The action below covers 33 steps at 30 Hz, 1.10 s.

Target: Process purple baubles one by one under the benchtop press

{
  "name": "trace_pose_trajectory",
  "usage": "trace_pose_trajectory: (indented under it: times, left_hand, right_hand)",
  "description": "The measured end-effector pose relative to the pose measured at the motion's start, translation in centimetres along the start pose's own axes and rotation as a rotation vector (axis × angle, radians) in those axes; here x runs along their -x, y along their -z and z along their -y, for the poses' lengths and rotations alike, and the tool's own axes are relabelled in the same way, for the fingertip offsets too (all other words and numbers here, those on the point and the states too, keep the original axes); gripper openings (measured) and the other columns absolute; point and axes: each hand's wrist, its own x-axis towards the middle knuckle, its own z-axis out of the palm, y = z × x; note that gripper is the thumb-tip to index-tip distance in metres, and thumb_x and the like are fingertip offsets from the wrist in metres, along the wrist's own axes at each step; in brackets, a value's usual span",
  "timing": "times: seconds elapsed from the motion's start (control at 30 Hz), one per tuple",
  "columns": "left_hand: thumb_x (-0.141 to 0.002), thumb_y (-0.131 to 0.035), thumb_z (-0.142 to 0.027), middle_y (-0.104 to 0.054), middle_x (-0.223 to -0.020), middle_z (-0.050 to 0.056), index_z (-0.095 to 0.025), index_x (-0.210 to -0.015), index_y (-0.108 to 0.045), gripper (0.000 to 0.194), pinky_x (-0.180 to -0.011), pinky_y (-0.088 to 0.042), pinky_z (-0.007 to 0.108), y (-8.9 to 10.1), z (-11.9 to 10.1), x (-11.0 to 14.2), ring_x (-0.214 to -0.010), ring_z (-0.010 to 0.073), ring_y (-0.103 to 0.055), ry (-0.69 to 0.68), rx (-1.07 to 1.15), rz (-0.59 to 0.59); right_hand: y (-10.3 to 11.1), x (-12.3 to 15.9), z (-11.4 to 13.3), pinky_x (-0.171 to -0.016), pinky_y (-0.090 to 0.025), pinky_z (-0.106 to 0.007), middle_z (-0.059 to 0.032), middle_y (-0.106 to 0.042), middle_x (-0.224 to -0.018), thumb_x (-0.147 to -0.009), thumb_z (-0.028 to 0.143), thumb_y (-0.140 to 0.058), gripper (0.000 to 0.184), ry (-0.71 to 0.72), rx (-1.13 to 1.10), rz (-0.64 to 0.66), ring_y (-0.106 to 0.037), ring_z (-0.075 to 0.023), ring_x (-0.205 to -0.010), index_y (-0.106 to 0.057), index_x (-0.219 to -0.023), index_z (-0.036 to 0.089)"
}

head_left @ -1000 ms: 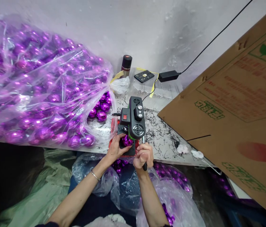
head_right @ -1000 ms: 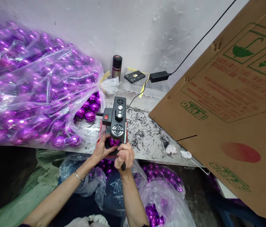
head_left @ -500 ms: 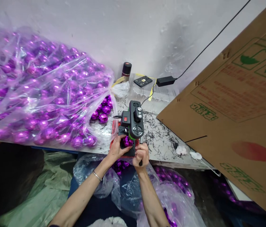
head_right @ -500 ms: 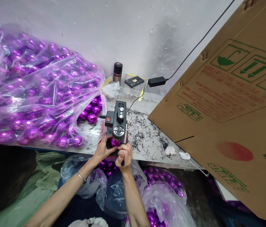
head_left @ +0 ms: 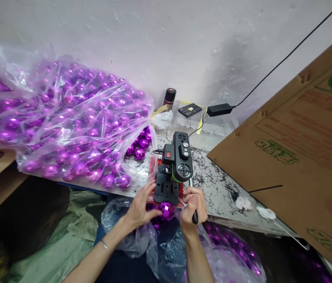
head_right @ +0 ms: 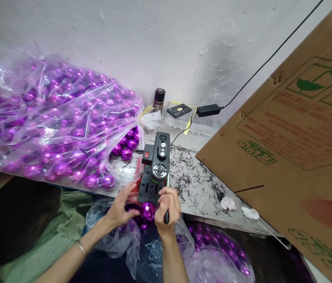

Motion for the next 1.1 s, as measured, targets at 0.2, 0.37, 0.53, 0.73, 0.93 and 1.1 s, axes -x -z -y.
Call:
trace_pose_trajectory:
  times: [0.2, 0.37, 0.53, 0.73, 0.93, 1.1]
  left_hand:
    - [-0.107, -0.059, -0.022, -0.068, -0.149, 0.027, -0.012, -0.151, -0.058, 0.045, -0.118, -0.054, 0.059, 2.8, 5.7, -11.6, -0.138, 0.0407, -0.068, 0.445, -0.451, 0.109]
    - [-0.103, -0.067, -0.021, -0.066, -0.149, 0.025, -0.013, -0.155, -0.056, 0.054, -0.114, -0.057, 0.052, 3.0, 6.6, -15.0, -0.135, 0.0394, -0.069, 0.589, -0.581, 0.341]
    - [-0.102, -0.071, -0.033, -0.071, -0.141, 0.023, -0.013, -0.151, -0.058, 0.054, -0.107, -0.060, 0.051, 5.2, 5.7, -13.9, -0.127, 0.0391, -0.074, 0.616, -0.416, 0.287]
    - [-0.093, -0.078, -0.054, -0.078, -0.135, 0.014, -0.022, -0.142, -0.066, 0.059, -0.105, -0.063, 0.049, 7.3, 2.6, -9.8, -0.117, 0.0336, -0.079, 0.584, 0.001, 0.135]
    - [-0.081, -0.085, -0.068, -0.081, -0.134, 0.013, -0.024, -0.139, -0.071, 0.074, -0.104, -0.063, 0.049, 7.4, -1.2, -4.9, -0.112, 0.0335, -0.080, 0.809, 0.409, 0.194]
    - [-0.073, -0.088, -0.081, -0.083, -0.124, 0.014, -0.021, -0.135, -0.077, 0.087, -0.104, -0.062, 0.044, 6.1, -5.3, -1.2, -0.119, 0.0338, -0.076, 1.049, 0.925, 0.319]
  right_hand:
    - [-0.2, 0.8, -0.5, -0.064, -0.048, -0.036, -0.0007, -0.063, -0.077, -0.110, 0.014, -0.046, 0.037, -0.011, -0.049, -0.015, -0.062, -0.0182, -0.073, -0.058, -0.077, 0.024]
    - [0.1, 0.9, -0.4, -0.063, -0.049, -0.037, -0.0010, -0.062, -0.076, -0.111, 0.015, -0.044, 0.038, -0.026, -0.012, 0.013, -0.063, -0.0194, -0.074, -0.057, -0.078, 0.027]
    - [0.3, 0.4, -0.6, -0.069, -0.051, -0.034, -0.0001, -0.065, -0.080, -0.110, 0.017, -0.049, 0.033, 0.004, -0.046, 0.019, -0.066, -0.0181, -0.077, -0.062, -0.081, 0.025]
    - [0.6, -0.8, 0.3, -0.072, -0.054, -0.033, -0.0012, -0.070, -0.083, -0.112, 0.023, -0.048, 0.034, 0.027, -0.037, 0.042, -0.071, -0.0176, -0.078, -0.065, -0.083, 0.024]
    - [0.4, -1.0, 0.6, -0.076, -0.060, -0.036, -0.0042, -0.071, -0.090, -0.110, 0.028, -0.055, 0.025, -0.034, 0.019, -0.018, -0.074, -0.0207, -0.088, -0.067, -0.089, 0.023]
    - [2.3, 2.4, 0.2, -0.071, -0.065, -0.034, -0.0139, -0.073, -0.125, -0.104, 0.046, -0.071, 0.045, -0.192, 0.062, 0.089, -0.075, -0.0213, -0.093, -0.065, -0.141, 0.021]
